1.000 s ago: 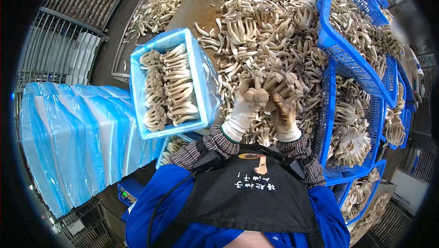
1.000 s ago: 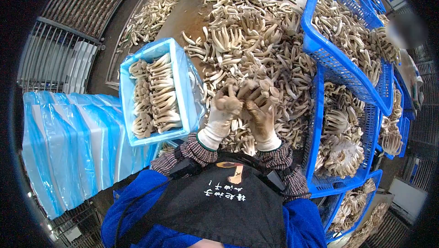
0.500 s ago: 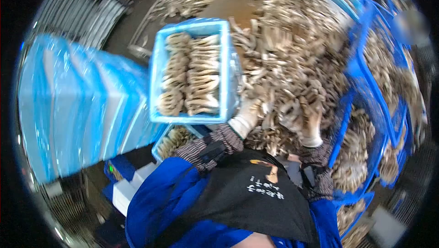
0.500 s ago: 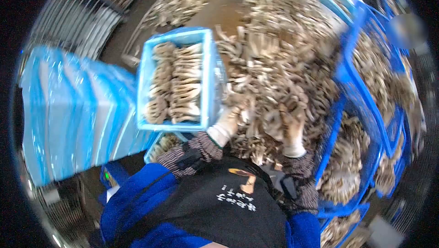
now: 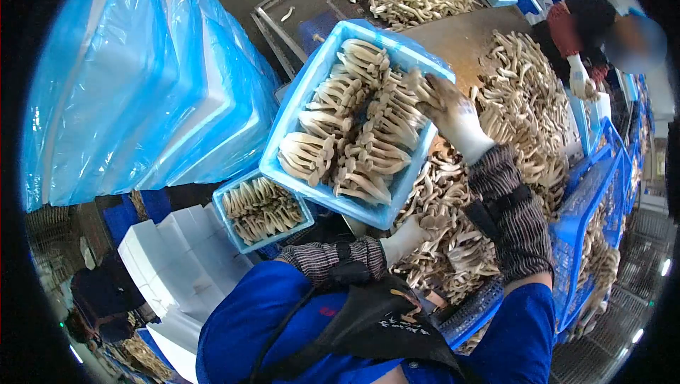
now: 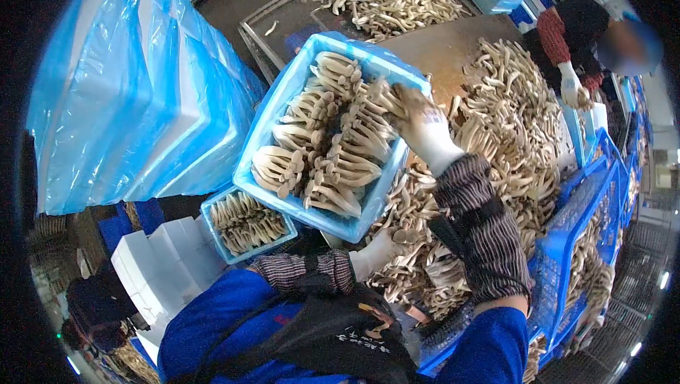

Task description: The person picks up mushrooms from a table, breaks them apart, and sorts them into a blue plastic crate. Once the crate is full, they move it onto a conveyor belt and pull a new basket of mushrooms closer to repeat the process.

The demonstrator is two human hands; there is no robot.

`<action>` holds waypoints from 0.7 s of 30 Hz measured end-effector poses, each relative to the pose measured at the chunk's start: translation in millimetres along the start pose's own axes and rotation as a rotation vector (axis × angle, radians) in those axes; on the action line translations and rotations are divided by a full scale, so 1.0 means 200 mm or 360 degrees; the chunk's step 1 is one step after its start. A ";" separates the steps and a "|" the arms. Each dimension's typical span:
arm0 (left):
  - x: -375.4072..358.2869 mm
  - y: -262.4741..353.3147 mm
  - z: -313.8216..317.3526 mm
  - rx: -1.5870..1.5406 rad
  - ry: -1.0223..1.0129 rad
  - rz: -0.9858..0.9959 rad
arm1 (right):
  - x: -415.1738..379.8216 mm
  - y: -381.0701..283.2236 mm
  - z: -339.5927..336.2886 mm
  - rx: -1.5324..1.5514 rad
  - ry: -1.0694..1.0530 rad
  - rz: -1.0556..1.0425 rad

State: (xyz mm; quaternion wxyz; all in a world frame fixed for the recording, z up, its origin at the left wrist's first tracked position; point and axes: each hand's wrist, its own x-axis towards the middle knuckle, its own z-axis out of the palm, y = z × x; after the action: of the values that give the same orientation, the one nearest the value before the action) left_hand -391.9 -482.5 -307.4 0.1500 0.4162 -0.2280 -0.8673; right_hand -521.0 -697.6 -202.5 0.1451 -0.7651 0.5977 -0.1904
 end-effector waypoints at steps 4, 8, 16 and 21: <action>0.16 -0.18 -0.14 0.0028 -0.0262 0.0263 | 0.26 0.08 0.14 -0.0293 -0.0177 -0.0169; 0.29 -0.36 -0.26 -0.1876 -0.1312 -0.0432 | 0.26 0.09 0.19 -0.0757 -0.0335 -0.0117; 0.04 -0.01 -0.14 0.0124 -0.0289 0.0200 | -0.01 0.08 0.22 -0.0802 -0.0011 -0.0299; 0.04 0.04 -0.10 0.0277 -0.0305 0.0211 | 0.02 0.09 0.20 -0.0773 -0.0215 -0.0100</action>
State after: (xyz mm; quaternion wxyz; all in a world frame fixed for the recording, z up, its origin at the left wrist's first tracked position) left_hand -380.4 -498.3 -319.5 0.1477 0.3270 -0.3426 -0.8682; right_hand -516.9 -706.8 -245.3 -0.0095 -0.8066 0.5910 0.0059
